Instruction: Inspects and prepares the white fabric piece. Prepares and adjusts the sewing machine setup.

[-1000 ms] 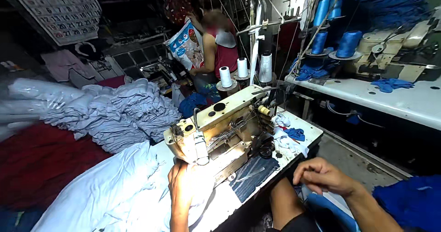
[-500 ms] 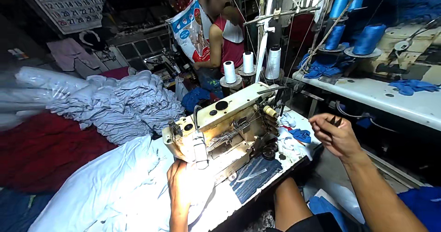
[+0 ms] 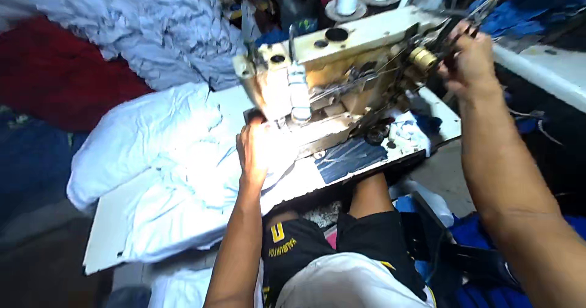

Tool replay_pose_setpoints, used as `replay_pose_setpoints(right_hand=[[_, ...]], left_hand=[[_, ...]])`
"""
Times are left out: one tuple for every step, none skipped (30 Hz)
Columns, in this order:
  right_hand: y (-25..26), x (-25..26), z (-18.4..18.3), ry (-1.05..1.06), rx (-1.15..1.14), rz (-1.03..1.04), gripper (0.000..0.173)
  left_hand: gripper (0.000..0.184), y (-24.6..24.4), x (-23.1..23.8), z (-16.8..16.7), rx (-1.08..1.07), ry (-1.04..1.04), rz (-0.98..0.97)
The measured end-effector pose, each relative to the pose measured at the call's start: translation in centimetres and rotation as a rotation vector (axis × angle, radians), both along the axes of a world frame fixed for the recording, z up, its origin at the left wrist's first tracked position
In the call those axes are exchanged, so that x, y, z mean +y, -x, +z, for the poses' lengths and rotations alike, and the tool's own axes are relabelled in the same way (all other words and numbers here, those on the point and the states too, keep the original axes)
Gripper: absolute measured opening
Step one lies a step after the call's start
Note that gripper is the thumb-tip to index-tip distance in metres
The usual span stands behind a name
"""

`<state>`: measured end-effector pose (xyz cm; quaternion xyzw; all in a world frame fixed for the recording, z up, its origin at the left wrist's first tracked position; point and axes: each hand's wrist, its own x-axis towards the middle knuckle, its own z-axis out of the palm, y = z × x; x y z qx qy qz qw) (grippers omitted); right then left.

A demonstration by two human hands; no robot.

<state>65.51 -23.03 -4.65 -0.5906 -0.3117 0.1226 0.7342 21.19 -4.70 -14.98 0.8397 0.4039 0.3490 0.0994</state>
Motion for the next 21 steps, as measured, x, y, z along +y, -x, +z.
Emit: replay_pose_setpoints(right_hand=[[0.0, 0.4, 0.0, 0.028, 0.018, -0.005, 0.004], [-0.3, 0.8, 0.0, 0.042, 0.033, 0.005, 0.006], [-0.5, 1.2, 0.0, 0.046, 0.042, 0.02, 0.009], [-0.7, 1.4, 0.0, 0.038, 0.049, 0.047, 0.012], [-0.9, 1.5, 0.0, 0.02, 0.052, 0.089, 0.015], [-1.2, 1.5, 0.0, -0.007, 0.057, 0.144, 0.02], [-1.5, 1.4, -0.1, -0.031, 0.054, 0.212, 0.025], [-1.7, 1.4, -0.2, -0.053, 0.037, 0.274, 0.029], [-2.0, 1.3, -0.4, -0.074, 0.01, 0.326, 0.031], [-2.0, 1.4, -0.5, -0.107, -0.01, 0.366, 0.033], [-2.0, 1.5, -0.6, -0.136, -0.024, 0.391, 0.034], [-2.0, 1.5, -0.7, -0.141, -0.04, 0.397, 0.033], [-2.0, 1.6, -0.9, -0.133, -0.058, 0.389, 0.033], [-2.0, 1.6, -1.0, -0.134, -0.068, 0.382, 0.032], [-1.9, 1.7, -1.2, -0.139, -0.079, 0.377, 0.032], [-2.0, 1.8, -1.3, -0.152, -0.09, 0.371, 0.031], [-2.1, 1.9, -1.4, -0.169, -0.103, 0.364, 0.03], [-2.2, 2.0, -1.5, -0.184, -0.118, 0.348, 0.027], [-2.5, 2.0, -1.5, -0.189, -0.133, 0.339, 0.024], [-2.8, 2.1, -1.5, -0.196, -0.143, 0.339, 0.022], [-2.9, 2.2, -1.6, -0.205, -0.142, 0.339, 0.02]], left_hand=[[0.026, 0.4, -0.5, -0.3, -0.044, -0.015, -0.038], [0.027, 0.6, -0.6, -0.7, -0.073, -0.041, -0.069], [0.026, 0.7, -0.5, -0.9, -0.083, -0.064, -0.084], [0.026, 0.7, -0.3, -1.1, -0.075, -0.078, -0.091], [0.026, 0.6, 0.0, -1.1, -0.061, -0.09, -0.089], [0.025, 0.4, 0.3, -1.1, -0.039, -0.098, -0.081], [0.025, 0.1, 0.5, -1.0, -0.011, -0.102, -0.07], [0.026, -0.1, 0.7, -0.9, 0.01, -0.106, -0.056], [0.028, -0.3, 0.7, -0.8, 0.025, -0.104, -0.043], [0.03, -0.4, 0.7, -0.7, 0.034, -0.105, -0.038], [0.03, -0.5, 0.7, -0.6, 0.04, -0.111, -0.034], [0.027, -0.7, 0.8, -0.6, 0.044, -0.125, -0.027], [0.025, -0.8, 0.9, -0.6, 0.049, -0.136, -0.019], [0.024, -0.9, 1.0, -0.6, 0.057, -0.146, -0.009], [0.023, -0.9, 1.0, -0.6, 0.065, -0.147, -0.001], [0.023, -0.9, 0.9, -0.6, 0.063, -0.142, 0.001], [0.024, -0.9, 0.8, -0.6, 0.057, -0.136, -0.003], [0.024, -0.9, 0.8, -0.6, 0.048, -0.13, -0.008], [0.025, -0.9, 0.7, -0.6, 0.042, -0.118, -0.009], [0.026, -0.8, 0.6, -0.6, 0.043, -0.107, -0.007], [0.026, -0.8, 0.6, -0.6, 0.044, -0.102, -0.002]])
